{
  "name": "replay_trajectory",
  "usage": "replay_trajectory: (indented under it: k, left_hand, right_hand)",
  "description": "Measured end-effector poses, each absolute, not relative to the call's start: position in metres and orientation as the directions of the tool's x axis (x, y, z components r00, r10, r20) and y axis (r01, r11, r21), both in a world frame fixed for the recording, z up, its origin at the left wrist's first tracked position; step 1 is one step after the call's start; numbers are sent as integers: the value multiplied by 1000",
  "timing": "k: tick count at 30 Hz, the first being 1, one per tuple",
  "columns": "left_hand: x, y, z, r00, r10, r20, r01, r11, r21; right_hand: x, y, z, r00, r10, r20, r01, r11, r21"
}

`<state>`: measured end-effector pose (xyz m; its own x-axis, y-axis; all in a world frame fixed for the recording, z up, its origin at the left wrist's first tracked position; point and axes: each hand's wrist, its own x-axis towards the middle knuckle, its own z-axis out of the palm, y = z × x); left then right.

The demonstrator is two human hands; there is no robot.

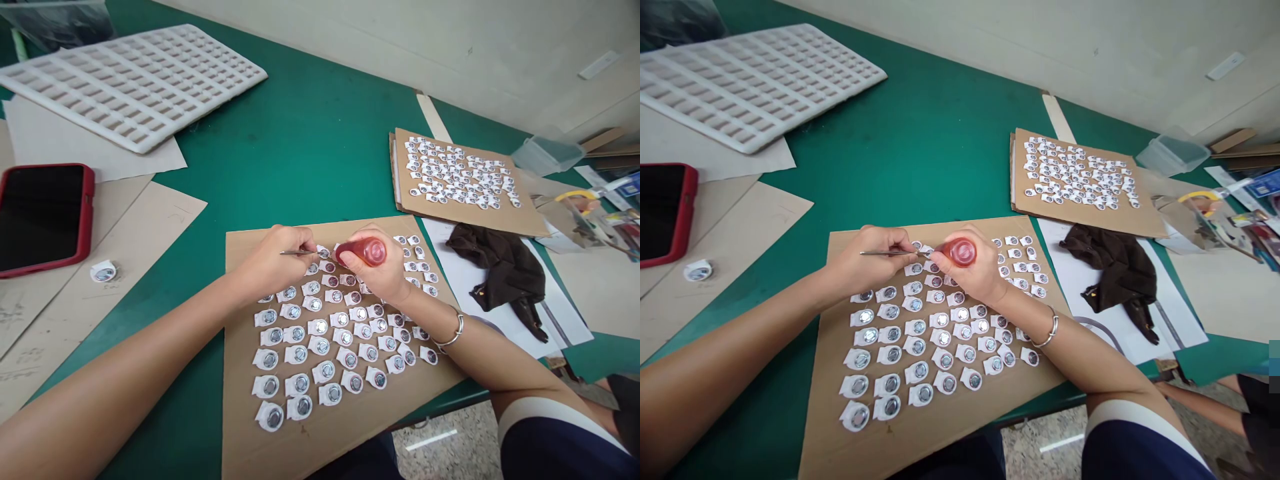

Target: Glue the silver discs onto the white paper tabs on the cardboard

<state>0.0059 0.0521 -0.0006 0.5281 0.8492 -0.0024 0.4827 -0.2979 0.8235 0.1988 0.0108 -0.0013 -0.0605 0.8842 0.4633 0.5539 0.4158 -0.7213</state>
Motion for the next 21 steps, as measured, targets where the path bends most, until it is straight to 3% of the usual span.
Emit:
replay_trajectory:
  k: [21]
  left_hand:
    - [5, 52, 2, 519, 855, -6, 483, -288, 827]
  right_hand:
    - [199, 14, -5, -41, 905, 423, 529, 379, -759]
